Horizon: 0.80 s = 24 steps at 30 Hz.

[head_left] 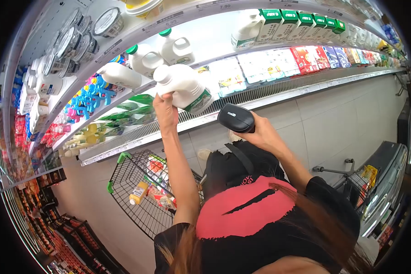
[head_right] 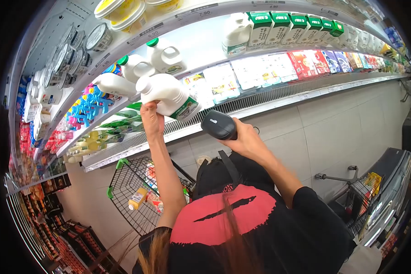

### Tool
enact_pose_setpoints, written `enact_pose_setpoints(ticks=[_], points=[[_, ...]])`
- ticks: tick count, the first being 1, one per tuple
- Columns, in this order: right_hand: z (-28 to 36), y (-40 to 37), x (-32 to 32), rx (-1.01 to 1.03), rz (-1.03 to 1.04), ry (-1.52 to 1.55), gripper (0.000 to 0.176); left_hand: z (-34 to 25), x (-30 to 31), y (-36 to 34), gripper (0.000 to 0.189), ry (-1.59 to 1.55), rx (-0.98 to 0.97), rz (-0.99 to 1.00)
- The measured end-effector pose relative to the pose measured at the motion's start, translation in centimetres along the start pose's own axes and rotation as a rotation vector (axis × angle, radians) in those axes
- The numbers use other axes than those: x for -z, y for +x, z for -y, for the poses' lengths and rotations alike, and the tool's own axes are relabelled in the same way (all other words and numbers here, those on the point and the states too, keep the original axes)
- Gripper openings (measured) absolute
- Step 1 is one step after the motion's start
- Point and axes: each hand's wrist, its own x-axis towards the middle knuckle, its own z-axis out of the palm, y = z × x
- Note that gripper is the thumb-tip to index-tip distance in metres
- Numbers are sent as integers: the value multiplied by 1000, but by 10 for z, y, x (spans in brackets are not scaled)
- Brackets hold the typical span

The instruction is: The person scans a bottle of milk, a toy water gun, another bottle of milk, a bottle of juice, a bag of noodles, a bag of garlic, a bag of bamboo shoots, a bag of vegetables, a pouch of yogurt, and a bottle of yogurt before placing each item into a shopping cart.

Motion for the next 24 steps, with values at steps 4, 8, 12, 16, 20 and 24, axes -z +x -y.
enact_pose_setpoints(ticks=[4,8,12,16,20,24], points=[[-18,-10,25,-29,-50,81,46,57,-43,83,55,57,98,129],[-45,-20,46,-77,-78,90,48,105,-72,143,48,29,118,182],[-53,-23,69,-170,-158,111,51,131,-91,185,49,39,107,211],[-77,-21,81,-257,-210,68,53,145,-86,212,44,86,90,213],[-73,-10,93,-294,-200,71,53,147,-96,218,42,33,86,147],[-76,-3,94,-274,-208,60,53,159,-82,232,38,-58,17,249]])
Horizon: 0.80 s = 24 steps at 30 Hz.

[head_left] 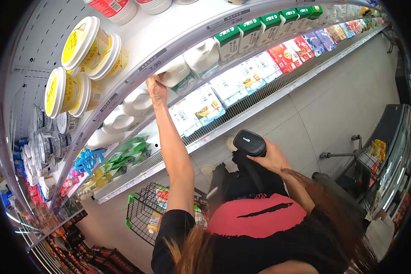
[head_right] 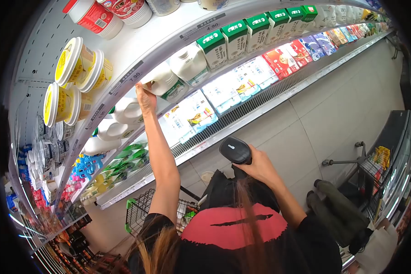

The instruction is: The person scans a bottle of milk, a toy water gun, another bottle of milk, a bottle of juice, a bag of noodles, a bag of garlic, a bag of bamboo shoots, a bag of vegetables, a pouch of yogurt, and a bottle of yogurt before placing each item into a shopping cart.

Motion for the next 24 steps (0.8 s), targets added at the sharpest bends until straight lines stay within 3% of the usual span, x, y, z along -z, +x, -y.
enact_pose_setpoints(ticks=[1,9,11,14,15,16,19,22,24], points=[[-3,3,-1,-5,14,-18,52,-3,-27,1,31,41,-12,-289],[3,14,-5,33,83,27,54,-2,-41,-6,27,134,-33,-407],[3,18,-6,-28,146,9,60,1,-38,-14,27,164,-74,-369],[-5,27,-11,40,211,-41,61,-5,-44,-14,28,131,-65,-362],[-5,31,-12,40,207,-53,61,2,-21,-10,29,78,-28,-245],[-2,35,-13,37,246,-93,61,-4,-36,-9,29,62,-33,-247],[6,39,-12,118,293,-159,58,-19,-56,-12,28,59,48,-432],[0,46,-12,232,332,-182,53,-30,-53,-41,34,507,-45,-424],[-11,53,-21,336,394,-170,51,-43,-66,-100,27,487,-142,-489]])
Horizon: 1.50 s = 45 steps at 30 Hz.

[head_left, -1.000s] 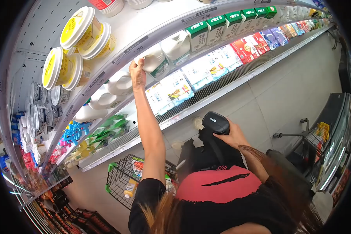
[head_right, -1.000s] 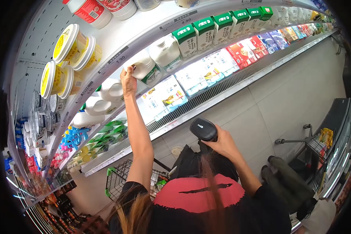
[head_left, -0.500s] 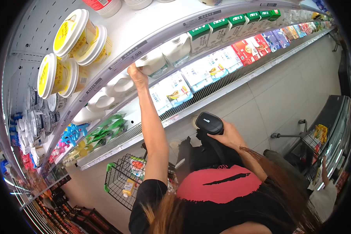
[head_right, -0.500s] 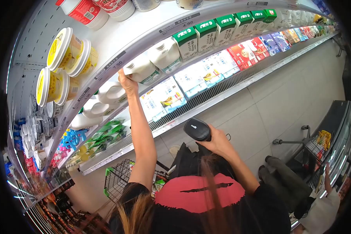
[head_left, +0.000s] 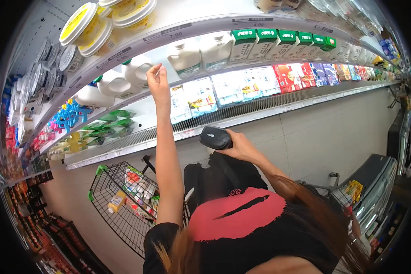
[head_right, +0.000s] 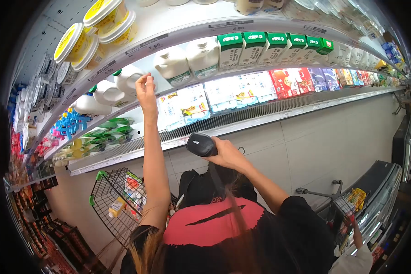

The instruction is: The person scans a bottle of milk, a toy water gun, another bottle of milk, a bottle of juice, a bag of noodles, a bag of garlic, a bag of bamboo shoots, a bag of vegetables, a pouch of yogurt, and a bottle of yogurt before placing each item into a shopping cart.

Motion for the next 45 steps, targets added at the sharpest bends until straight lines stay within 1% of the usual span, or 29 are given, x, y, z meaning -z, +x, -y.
enact_pose_setpoints(ticks=[1,2,3,4,5,6,7,9,10,11,12,13,14,15,16,18,20,21,23,25,27,28,30,31,33,36,39,43,45], points=[[2,3,-2,-40,47,-64,51,-16,19,-37,26,54,19,2],[6,5,-4,13,78,-71,53,-30,38,-77,28,129,111,-45],[10,6,-9,4,124,-102,54,-36,61,-117,28,215,177,-89],[16,7,-15,12,175,-82,53,-52,87,-157,24,378,305,-100],[16,8,-24,40,223,-56,53,-40,115,-198,21,426,207,-245],[20,9,-31,52,280,-62,52,-44,144,-239,20,587,240,-353],[14,10,-41,96,343,-92,53,-52,169,-282,21,629,271,-476],[15,5,-66,166,449,-126,54,-69,218,-371,22,1071,269,-692],[23,1,-73,203,516,-156,53,-86,235,-413,24,1227,324,-797],[29,-6,-79,234,568,-186,52,-106,244,-452,26,1496,460,-882],[36,-15,-84,239,592,-192,52,-117,259,-499,28,1576,563,-953],[43,-24,-90,230,684,-258,52,-131,266,-538,30,1691,805,-999],[47,-35,-94,222,771,-326,53,-143,269,-576,33,1737,987,-1042],[40,-46,-99,313,811,-310,51,-155,271,-611,39,1640,1204,-1006],[38,-57,-103,327,817,-315,51,-164,270,-634,39,1632,1204,-1024],[33,-83,-105,395,966,-388,50,-180,259,-673,46,1213,1642,-809],[24,-108,-100,434,985,-394,49,-160,239,-712,50,1184,1269,-893],[19,-121,-95,424,1011,-396,49,-141,246,-734,52,1159,1072,-892],[6,-146,-83,404,1029,-396,48,-152,234,-720,55,1151,1055,-894],[-6,-166,-66,404,1045,-415,48,-154,222,-721,56,1133,1038,-898],[-12,-178,-47,401,1010,-422,48,-155,213,-708,61,1115,1053,-913],[-15,-185,-39,433,1000,-409,46,-157,207,-702,61,1121,1036,-888],[-22,-196,-20,466,976,-403,45,-160,191,-697,68,1260,1139,-753],[-25,-199,-13,458,971,-393,46,-155,193,-700,72,1244,1138,-698],[-25,-203,2,460,959,-379,46,-149,179,-697,71,1248,1112,-717],[-25,-207,32,424,977,-439,48,-141,146,-685,69,1277,1095,-760],[-42,-202,65,430,983,-390,51,-134,112,-669,66,1229,1132,-782],[-78,-184,120,457,998,-380,51,-109,70,-660,62,1187,1063,-819],[-92,-172,157,413,1024,-396,53,-95,54,-662,58,1149,1020,-801]])
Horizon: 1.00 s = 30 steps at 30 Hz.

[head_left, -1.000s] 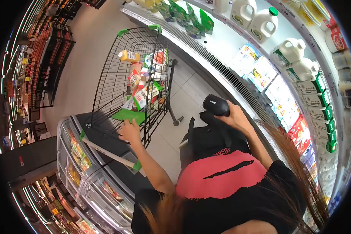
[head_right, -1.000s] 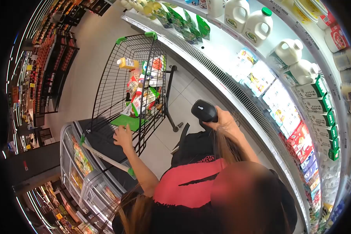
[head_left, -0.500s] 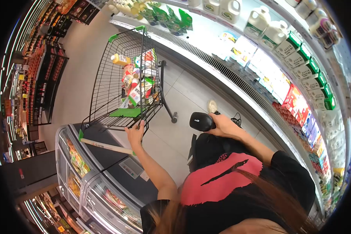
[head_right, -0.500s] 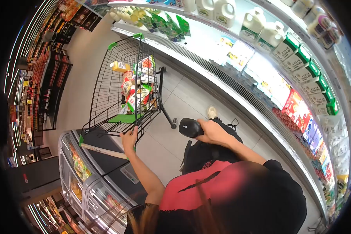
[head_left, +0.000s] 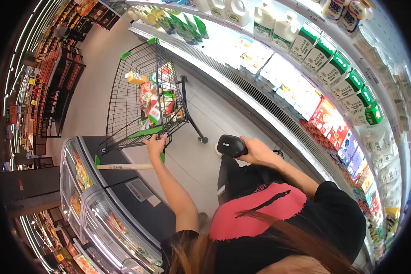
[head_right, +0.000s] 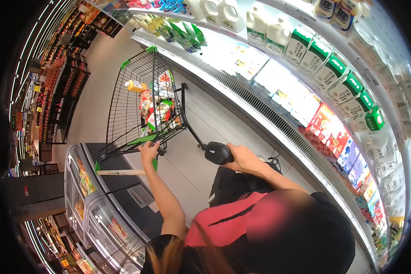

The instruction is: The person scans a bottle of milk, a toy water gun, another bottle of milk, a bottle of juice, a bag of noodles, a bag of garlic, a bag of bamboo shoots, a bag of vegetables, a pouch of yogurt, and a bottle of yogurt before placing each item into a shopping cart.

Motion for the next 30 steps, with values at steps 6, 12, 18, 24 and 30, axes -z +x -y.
enact_pose_setpoints(ticks=[6,12,18,24,30], points=[[-59,-94,42,-9,27,-2,53,-41,-35,-74,51,-222,3,20],[-96,-162,49,46,-4,-37,51,-65,-78,-146,54,-321,70,-30],[-127,-235,44,53,-91,-46,49,-66,-118,-221,65,-217,120,-35],[-169,-320,9,114,-135,-106,47,-60,-158,-309,64,-203,163,-30],[-201,-427,-19,84,-73,-57,44,-82,-176,-436,58,-199,143,2]])
